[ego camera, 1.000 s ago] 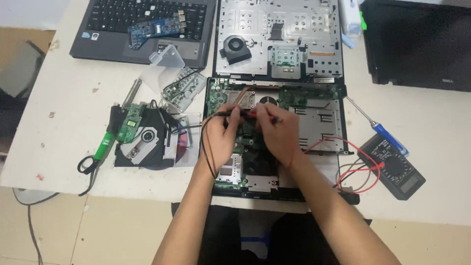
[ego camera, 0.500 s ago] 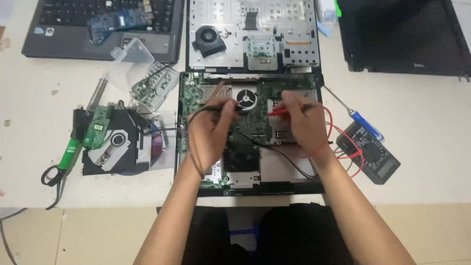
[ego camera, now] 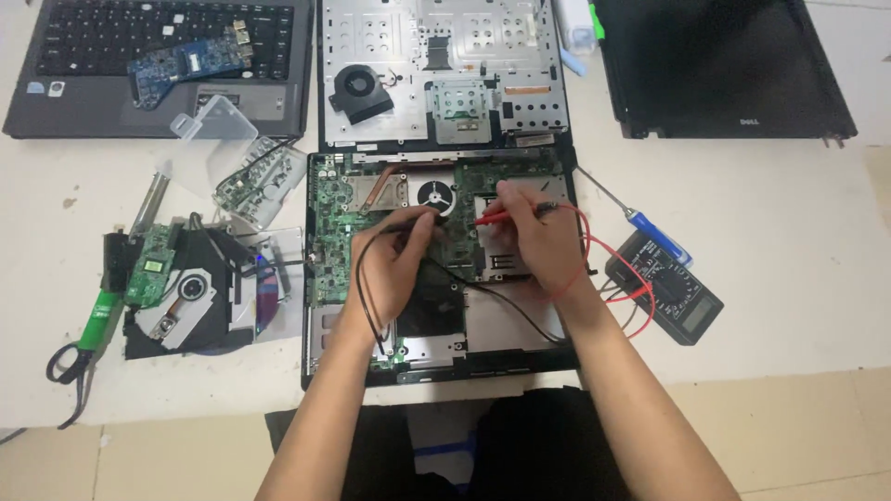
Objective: Testing laptop motherboard components with a multimeter and removing screws with a screwdriver
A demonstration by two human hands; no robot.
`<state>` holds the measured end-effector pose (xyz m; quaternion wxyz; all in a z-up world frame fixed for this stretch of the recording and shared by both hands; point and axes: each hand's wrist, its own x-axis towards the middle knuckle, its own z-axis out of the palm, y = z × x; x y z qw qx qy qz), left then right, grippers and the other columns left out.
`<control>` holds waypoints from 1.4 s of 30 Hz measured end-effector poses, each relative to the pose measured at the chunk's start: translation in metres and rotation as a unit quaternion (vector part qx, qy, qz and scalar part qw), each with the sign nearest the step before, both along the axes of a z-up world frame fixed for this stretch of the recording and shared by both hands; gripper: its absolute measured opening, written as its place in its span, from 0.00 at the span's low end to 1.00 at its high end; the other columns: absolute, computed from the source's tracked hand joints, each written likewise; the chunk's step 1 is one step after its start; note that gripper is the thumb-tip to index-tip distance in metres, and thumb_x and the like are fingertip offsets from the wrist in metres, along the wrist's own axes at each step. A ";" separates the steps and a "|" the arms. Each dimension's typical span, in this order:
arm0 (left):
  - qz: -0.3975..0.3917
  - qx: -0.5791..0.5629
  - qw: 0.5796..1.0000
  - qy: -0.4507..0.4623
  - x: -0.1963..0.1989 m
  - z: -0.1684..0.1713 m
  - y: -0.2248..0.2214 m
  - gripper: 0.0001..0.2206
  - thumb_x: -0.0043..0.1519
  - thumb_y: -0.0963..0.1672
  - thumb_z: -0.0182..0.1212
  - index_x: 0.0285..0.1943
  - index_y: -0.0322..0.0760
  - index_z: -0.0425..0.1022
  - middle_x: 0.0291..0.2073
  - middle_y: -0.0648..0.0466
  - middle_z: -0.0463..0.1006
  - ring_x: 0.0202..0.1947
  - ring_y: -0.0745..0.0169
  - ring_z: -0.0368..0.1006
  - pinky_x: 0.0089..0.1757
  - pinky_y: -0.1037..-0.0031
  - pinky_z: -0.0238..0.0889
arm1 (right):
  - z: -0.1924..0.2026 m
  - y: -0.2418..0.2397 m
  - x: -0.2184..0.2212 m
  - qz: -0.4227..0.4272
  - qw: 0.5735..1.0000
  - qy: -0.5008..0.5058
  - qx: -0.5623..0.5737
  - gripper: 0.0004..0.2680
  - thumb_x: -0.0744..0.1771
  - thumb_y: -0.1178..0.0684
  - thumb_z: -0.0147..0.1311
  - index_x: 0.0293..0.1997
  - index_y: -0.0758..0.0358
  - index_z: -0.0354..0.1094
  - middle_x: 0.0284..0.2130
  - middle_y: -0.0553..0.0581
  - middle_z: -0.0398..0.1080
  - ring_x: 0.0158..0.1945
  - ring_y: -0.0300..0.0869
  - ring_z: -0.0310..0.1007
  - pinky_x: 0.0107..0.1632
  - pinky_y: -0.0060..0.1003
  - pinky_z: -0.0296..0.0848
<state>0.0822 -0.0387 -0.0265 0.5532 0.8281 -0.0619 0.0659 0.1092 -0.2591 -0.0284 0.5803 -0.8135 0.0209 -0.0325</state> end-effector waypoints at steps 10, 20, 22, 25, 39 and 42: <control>-0.016 -0.037 0.999 0.027 -0.003 0.015 -0.002 0.13 0.76 0.46 0.59 0.58 0.34 0.86 0.41 0.38 0.90 0.46 0.35 0.87 0.44 0.51 0.80 | -0.013 -0.006 0.005 0.027 1.000 -0.004 0.000 0.14 0.76 0.43 0.55 0.42 0.57 0.85 0.27 0.62 0.82 0.33 0.48 0.81 0.47 0.46 0.78; -0.030 -0.071 0.997 0.023 -0.002 0.012 0.001 0.15 0.77 0.47 0.60 0.59 0.31 0.85 0.44 0.34 0.89 0.48 0.33 0.86 0.43 0.51 0.82 | -0.009 0.000 0.005 0.009 1.000 -0.014 -0.001 0.12 0.76 0.43 0.57 0.43 0.54 0.86 0.28 0.59 0.83 0.34 0.44 0.82 0.47 0.43 0.79; -0.030 -0.074 0.997 0.021 -0.003 0.010 0.001 0.15 0.77 0.47 0.61 0.59 0.32 0.86 0.44 0.34 0.88 0.48 0.31 0.86 0.43 0.51 0.82 | -0.009 0.001 0.004 0.002 1.000 -0.006 -0.002 0.12 0.75 0.43 0.58 0.42 0.54 0.86 0.27 0.58 0.82 0.32 0.42 0.80 0.47 0.41 0.79; -0.027 -0.078 0.996 0.035 -0.007 0.013 0.003 0.13 0.75 0.46 0.62 0.60 0.33 0.86 0.45 0.36 0.89 0.48 0.36 0.87 0.44 0.53 0.83 | -0.003 0.003 -0.001 -0.003 1.000 0.012 0.014 0.13 0.75 0.42 0.57 0.42 0.53 0.86 0.27 0.57 0.82 0.32 0.41 0.80 0.45 0.40 0.77; -0.047 -0.086 0.995 0.024 -0.002 0.011 0.004 0.11 0.75 0.42 0.62 0.62 0.33 0.85 0.46 0.34 0.88 0.54 0.28 0.84 0.50 0.42 0.81 | 0.012 0.004 -0.004 0.016 1.000 -0.006 0.022 0.11 0.75 0.46 0.59 0.42 0.56 0.87 0.28 0.59 0.84 0.34 0.42 0.82 0.47 0.40 0.79; -0.054 -0.063 0.996 0.028 -0.002 0.012 0.003 0.12 0.75 0.43 0.62 0.62 0.32 0.85 0.46 0.35 0.88 0.53 0.29 0.84 0.50 0.42 0.82 | 0.007 0.003 -0.004 0.014 0.999 0.004 0.029 0.11 0.75 0.44 0.59 0.44 0.55 0.86 0.29 0.59 0.84 0.36 0.45 0.82 0.50 0.43 0.78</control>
